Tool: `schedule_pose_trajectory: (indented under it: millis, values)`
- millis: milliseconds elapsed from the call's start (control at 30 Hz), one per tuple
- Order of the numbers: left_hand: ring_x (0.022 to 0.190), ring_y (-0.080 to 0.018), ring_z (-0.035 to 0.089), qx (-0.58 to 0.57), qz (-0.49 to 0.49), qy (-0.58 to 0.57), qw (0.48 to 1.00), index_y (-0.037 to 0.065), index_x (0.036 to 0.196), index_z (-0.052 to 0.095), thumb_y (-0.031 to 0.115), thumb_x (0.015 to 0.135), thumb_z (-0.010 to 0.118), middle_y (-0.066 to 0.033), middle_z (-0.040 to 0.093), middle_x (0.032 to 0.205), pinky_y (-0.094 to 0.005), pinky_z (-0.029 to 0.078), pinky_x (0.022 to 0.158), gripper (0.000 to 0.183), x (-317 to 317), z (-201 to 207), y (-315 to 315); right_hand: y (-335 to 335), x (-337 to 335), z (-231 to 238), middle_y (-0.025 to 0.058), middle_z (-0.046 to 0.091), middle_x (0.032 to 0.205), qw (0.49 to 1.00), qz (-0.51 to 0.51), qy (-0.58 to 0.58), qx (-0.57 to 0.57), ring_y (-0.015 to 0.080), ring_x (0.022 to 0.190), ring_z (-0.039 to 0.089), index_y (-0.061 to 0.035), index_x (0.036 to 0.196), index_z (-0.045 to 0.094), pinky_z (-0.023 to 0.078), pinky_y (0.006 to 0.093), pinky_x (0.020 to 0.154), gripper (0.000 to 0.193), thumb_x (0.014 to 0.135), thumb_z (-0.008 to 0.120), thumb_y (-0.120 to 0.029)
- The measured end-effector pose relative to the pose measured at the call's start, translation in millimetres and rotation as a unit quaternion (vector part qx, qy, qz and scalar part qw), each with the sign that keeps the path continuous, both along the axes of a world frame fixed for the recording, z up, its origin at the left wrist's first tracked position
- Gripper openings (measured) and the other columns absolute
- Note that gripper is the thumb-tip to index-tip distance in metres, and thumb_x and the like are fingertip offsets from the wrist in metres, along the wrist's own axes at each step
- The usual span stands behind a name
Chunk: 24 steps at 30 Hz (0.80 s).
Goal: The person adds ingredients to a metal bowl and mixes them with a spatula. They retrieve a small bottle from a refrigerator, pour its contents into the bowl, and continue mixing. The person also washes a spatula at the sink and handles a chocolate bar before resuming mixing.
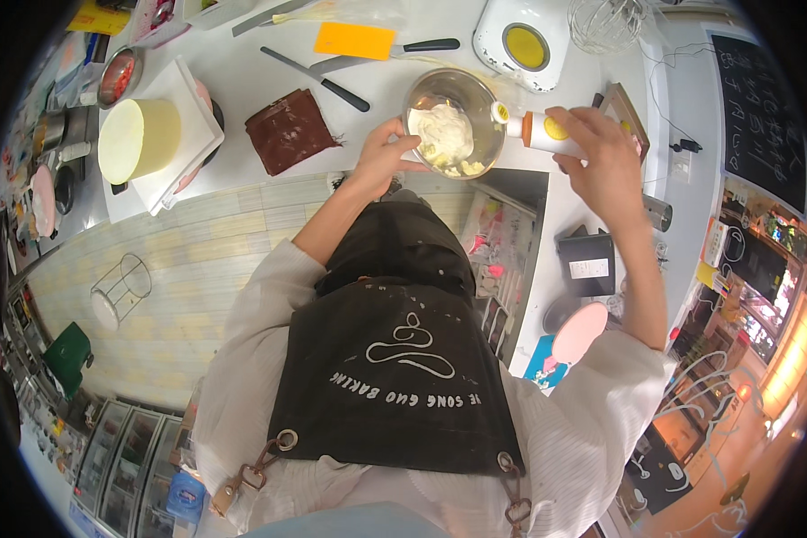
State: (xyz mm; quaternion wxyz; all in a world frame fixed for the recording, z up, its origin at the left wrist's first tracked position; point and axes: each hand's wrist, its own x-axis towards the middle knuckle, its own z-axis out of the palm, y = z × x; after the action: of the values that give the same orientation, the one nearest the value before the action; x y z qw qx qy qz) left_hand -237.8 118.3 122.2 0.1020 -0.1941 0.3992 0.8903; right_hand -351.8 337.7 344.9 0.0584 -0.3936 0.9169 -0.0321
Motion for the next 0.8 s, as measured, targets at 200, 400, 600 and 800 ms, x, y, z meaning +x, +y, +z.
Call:
schedule_pose_trajectory:
  millis: [200,400,600,800]
  values:
    - [0.114,-0.0283,0.058,0.004,-0.006,0.056,0.998,0.001,0.078,0.044,0.000,0.089,0.055,-0.0130,0.048,0.135,-0.0410,0.064,0.076,0.017,14.3,116.3,-28.5,-27.4,-7.0,71.8,0.0087,0.064,0.105,0.998,0.023,-0.062,-0.023,0.0310,0.090,0.064,-0.0084,0.117,0.066,0.051,0.0386,0.077,0.054,0.065,0.074,0.006]
    - [0.107,-0.0280,0.064,-0.002,0.016,0.084,0.996,-0.002,0.092,0.054,0.003,0.093,0.054,-0.0153,0.058,0.123,-0.0419,0.064,0.074,0.005,39.0,177.1,-39.4,-38.3,-4.5,113.0,0.0098,0.065,0.106,0.993,0.122,-0.006,-0.001,0.0316,0.091,0.063,-0.0076,0.116,0.066,0.051,0.0391,0.079,0.057,0.062,0.076,0.005]
    - [0.115,-0.0297,0.060,0.041,0.000,0.087,0.995,-0.001,0.088,0.050,0.000,0.092,0.055,-0.0149,0.048,0.137,-0.0393,0.064,0.073,0.007,56.7,205.7,-45.1,-44.4,7.0,128.6,0.0097,0.067,0.108,0.977,0.198,0.077,0.022,0.0305,0.094,0.062,-0.0079,0.114,0.066,0.049,0.0411,0.084,0.056,0.060,0.077,0.002]
    - [0.112,-0.0286,0.061,0.036,-0.006,0.107,0.994,-0.001,0.091,0.053,0.001,0.092,0.056,-0.0134,0.051,0.132,-0.0378,0.064,0.072,0.004,67.8,215.2,-43.6,-47.8,18.5,129.2,0.0105,0.069,0.106,0.969,0.227,0.093,0.027,0.0297,0.093,0.063,-0.0054,0.111,0.067,0.049,0.0396,0.084,0.050,0.062,0.078,-0.003]
